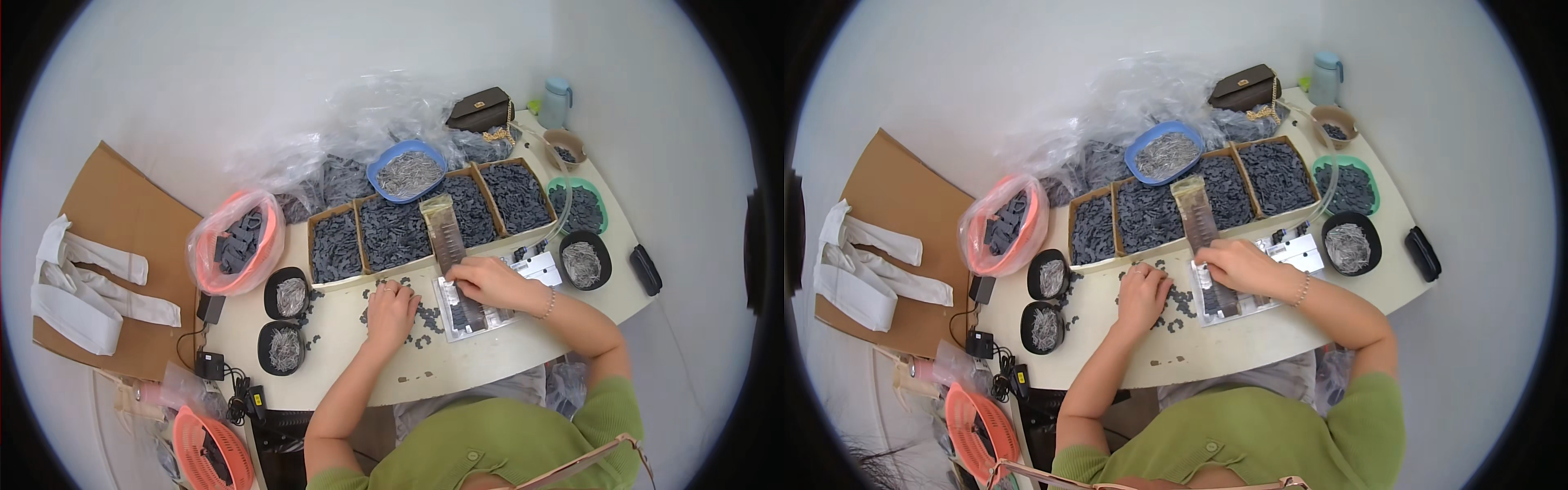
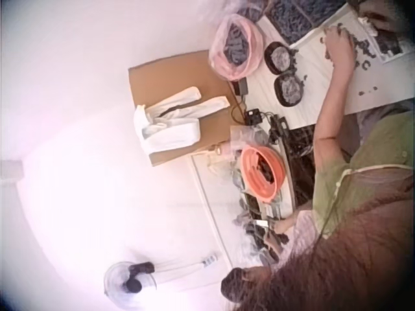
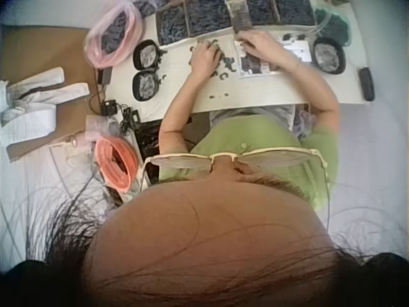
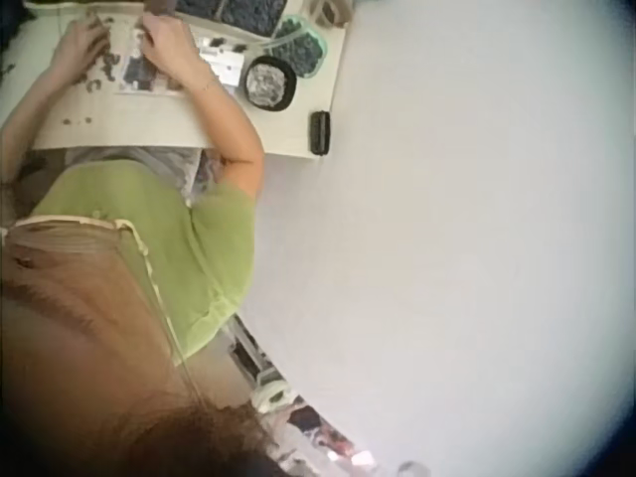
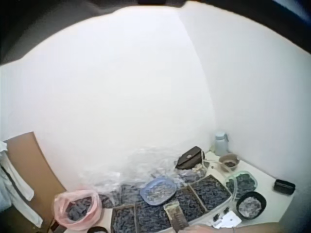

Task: The person picks up metal pins and small dark components by hand, placing them into a specialized assembly jig on a workbench.

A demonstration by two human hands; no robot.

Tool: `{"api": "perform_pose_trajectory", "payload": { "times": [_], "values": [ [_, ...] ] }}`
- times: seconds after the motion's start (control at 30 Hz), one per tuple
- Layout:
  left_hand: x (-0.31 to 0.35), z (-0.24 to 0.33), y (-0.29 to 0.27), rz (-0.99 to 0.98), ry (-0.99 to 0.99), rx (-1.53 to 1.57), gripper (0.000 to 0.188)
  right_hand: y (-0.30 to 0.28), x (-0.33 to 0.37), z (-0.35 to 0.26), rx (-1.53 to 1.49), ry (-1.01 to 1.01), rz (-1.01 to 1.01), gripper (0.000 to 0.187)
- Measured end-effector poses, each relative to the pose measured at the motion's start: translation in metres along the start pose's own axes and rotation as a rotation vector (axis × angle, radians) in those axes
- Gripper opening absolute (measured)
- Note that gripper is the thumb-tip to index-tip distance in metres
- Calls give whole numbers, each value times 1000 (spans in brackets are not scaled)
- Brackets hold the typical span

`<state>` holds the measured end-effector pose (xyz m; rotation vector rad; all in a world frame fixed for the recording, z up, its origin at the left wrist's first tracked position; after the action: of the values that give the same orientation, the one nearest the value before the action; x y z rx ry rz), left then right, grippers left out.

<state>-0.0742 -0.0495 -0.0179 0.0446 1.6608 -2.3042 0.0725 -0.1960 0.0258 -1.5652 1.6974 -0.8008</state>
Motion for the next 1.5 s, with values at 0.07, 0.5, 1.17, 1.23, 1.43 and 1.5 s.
{"api": "perform_pose_trajectory", "payload": {
  "times": [0.07, 0.5, 1.17, 1.23, 1.43, 1.5],
  "values": [
    [1, 5, -3, -54, -6, -19, 14, 8, 12, 10, 33, -34, -37, 14],
    [-5, 57, 16, -56, 336, -16, 17, 24, 19, 14, 163, -38, 125, 11],
    [-15, -20, 4, -46, 162, -29, 11, 30, -3, -18, 524, -142, 4, 13],
    [-19, -19, 4, -3, 110, -15, 5, 45, -25, -14, 471, -197, 43, 11],
    [-13, -18, -8, 160, 11, 125, 3, 58, -56, -4, 387, -226, -72, 9],
    [-4, -16, -11, 16, -67, 269, 7, 41, -54, -3, 301, -201, -16, 10]
  ]
}}
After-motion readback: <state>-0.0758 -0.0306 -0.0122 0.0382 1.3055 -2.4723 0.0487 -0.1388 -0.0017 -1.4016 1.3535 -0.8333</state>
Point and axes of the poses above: each hand's wrist, its own x-axis away from the middle knuckle, its own y-axis out of the palm, z = x × y, the point moved 3 cm from there along -x, towards the middle knuckle, and after that the axes turned 15 degrees about -z, right-handed, at the moved point
